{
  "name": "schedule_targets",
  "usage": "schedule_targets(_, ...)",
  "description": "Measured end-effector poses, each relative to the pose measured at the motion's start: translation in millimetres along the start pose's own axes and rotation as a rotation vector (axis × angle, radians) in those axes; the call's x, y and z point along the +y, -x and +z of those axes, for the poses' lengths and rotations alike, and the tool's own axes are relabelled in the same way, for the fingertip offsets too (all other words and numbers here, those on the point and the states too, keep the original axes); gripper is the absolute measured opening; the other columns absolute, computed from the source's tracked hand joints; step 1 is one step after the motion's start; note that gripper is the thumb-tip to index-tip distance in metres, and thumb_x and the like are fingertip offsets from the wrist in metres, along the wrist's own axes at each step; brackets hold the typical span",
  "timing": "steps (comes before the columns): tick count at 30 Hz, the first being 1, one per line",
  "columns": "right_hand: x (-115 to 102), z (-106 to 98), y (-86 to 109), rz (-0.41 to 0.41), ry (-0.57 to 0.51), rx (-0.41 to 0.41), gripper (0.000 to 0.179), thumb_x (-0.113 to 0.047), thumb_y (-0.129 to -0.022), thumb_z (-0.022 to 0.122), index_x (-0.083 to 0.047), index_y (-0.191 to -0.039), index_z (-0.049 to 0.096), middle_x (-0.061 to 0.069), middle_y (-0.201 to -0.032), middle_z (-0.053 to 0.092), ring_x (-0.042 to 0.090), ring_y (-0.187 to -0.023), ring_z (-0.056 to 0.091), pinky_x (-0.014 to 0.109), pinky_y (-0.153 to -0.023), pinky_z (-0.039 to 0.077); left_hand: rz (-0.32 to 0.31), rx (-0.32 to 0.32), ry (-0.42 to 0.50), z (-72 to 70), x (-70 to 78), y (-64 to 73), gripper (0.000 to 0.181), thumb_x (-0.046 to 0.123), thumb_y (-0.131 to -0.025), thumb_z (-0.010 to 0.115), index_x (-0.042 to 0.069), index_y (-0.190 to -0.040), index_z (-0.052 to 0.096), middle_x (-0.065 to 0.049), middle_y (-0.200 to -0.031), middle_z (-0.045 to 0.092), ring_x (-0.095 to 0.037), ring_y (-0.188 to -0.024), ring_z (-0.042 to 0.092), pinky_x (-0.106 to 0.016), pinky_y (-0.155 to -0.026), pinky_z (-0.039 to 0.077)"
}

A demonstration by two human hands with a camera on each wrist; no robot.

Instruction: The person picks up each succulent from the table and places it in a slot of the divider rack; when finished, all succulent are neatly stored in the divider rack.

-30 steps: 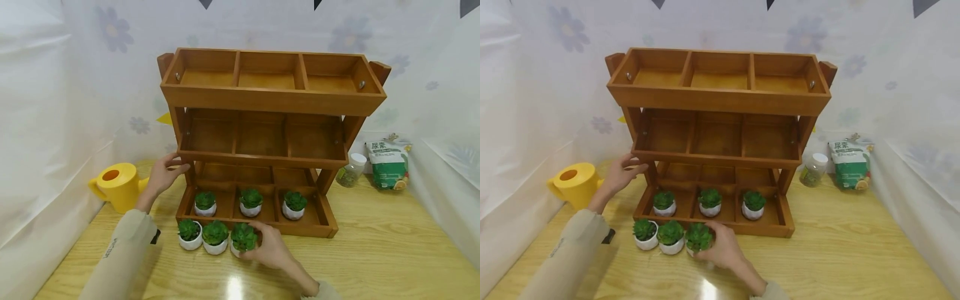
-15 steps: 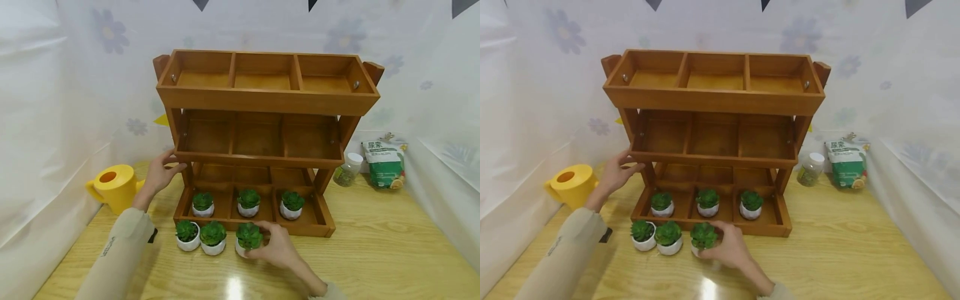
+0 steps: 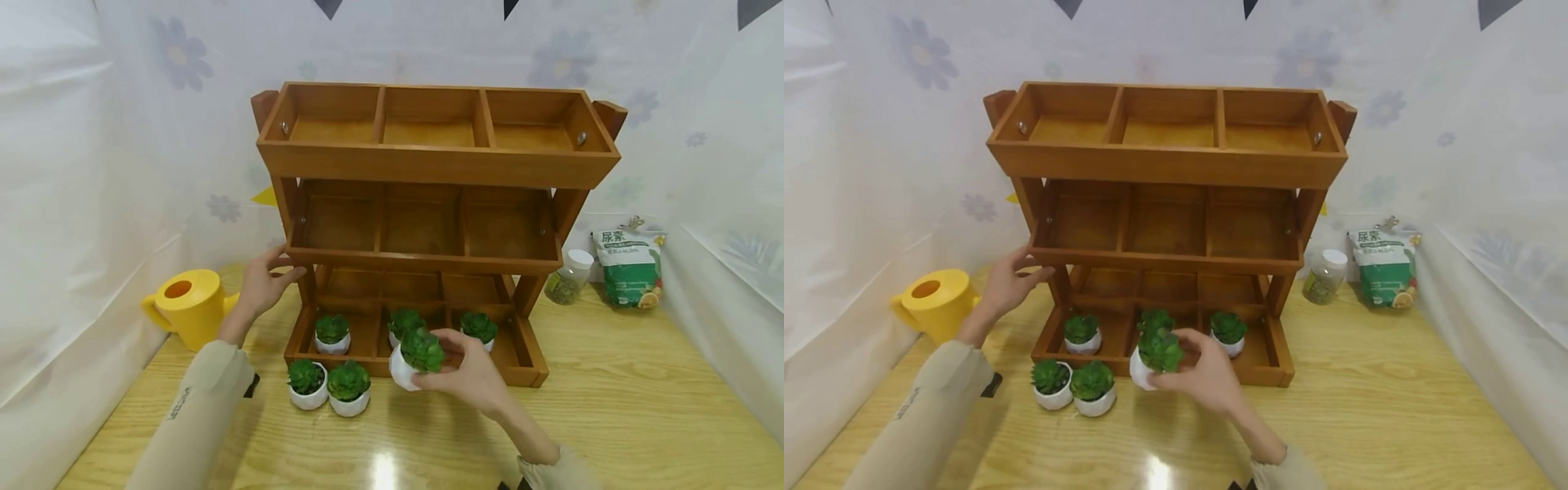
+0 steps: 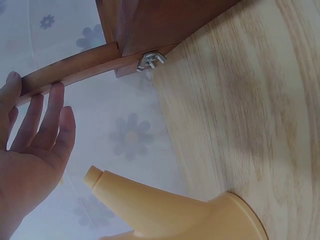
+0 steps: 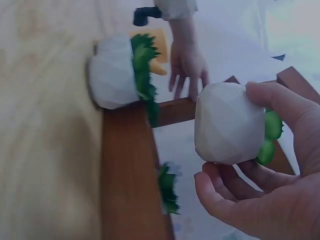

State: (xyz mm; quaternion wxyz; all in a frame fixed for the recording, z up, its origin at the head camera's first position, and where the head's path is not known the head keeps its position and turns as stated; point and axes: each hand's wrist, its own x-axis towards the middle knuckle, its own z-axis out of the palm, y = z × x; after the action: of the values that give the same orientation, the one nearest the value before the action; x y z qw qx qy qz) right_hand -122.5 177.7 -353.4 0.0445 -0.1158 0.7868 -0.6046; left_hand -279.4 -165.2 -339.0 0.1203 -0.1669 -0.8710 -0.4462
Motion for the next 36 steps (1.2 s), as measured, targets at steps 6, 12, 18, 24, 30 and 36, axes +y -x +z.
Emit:
schedule_targets(6,-26,-20,-12.3,-0.031,0.009,0.019,0.053,-0.013,-0.078,0.080,0.000,-0.124,0.057,0.013,-0.109,0.064,0.023,-0.093,0.065,0.030,-0.076,0.056,-0.007,0.000,0.009,-0.3,1.5,0.0,0.058,0.021,-0.095,0.062,0.008,-0.147,0.040,-0.021,-0.138,0.048,-0.039,-0.118,0.053,-0.053,-0.089,0.051)
schedule_targets(12,-54,-38,-25.6,-0.061,0.013,0.004,0.049,-0.016,-0.083,0.075,0.003,-0.125,0.055,0.014,-0.109,0.063,0.022,-0.094,0.066,0.031,-0.078,0.055,-0.019,-0.003,0.013,-0.6,0.2,-0.2,0.058,0.020,-0.095,0.063,0.009,-0.147,0.040,-0.020,-0.138,0.049,-0.038,-0.117,0.054,-0.053,-0.088,0.051)
schedule_targets(18,-79,-55,-37.2,-0.061,0.051,0.024,0.047,-0.020,-0.086,0.070,0.001,-0.125,0.055,0.011,-0.108,0.063,0.020,-0.093,0.063,0.033,-0.077,0.056,-0.008,-0.003,0.011,0.0,-0.6,-0.6,0.058,0.018,-0.094,0.063,0.009,-0.147,0.040,-0.020,-0.139,0.049,-0.038,-0.116,0.054,-0.053,-0.088,0.051)
schedule_targets(24,-101,-73,-46.7,-0.085,0.209,0.054,0.046,-0.025,-0.085,0.073,-0.003,-0.123,0.058,0.009,-0.109,0.064,0.020,-0.096,0.062,0.034,-0.081,0.052,0.005,0.001,0.011,-0.2,-0.8,-0.9,0.058,0.019,-0.095,0.063,0.009,-0.147,0.040,-0.021,-0.138,0.049,-0.039,-0.116,0.055,-0.053,-0.087,0.051)
schedule_targets(30,-114,-91,-54.4,-0.103,0.357,0.091,0.051,-0.031,-0.084,0.074,-0.006,-0.125,0.057,0.008,-0.112,0.064,0.020,-0.098,0.062,0.033,-0.080,0.051,-0.007,0.000,0.002,-0.1,-1.5,0.2,0.058,0.018,-0.095,0.062,0.007,-0.147,0.038,-0.022,-0.137,0.049,-0.039,-0.117,0.054,-0.053,-0.088,0.051)
schedule_targets(36,-122,-104,-57.8,-0.088,0.436,0.158,0.053,-0.033,-0.083,0.075,-0.007,-0.125,0.058,0.008,-0.113,0.063,0.019,-0.098,0.061,0.031,-0.078,0.050,0.013,0.001,0.008,1.0,-1.3,-0.6,0.058,0.017,-0.095,0.062,0.005,-0.147,0.038,-0.022,-0.138,0.048,-0.039,-0.116,0.054,-0.052,-0.087,0.052)
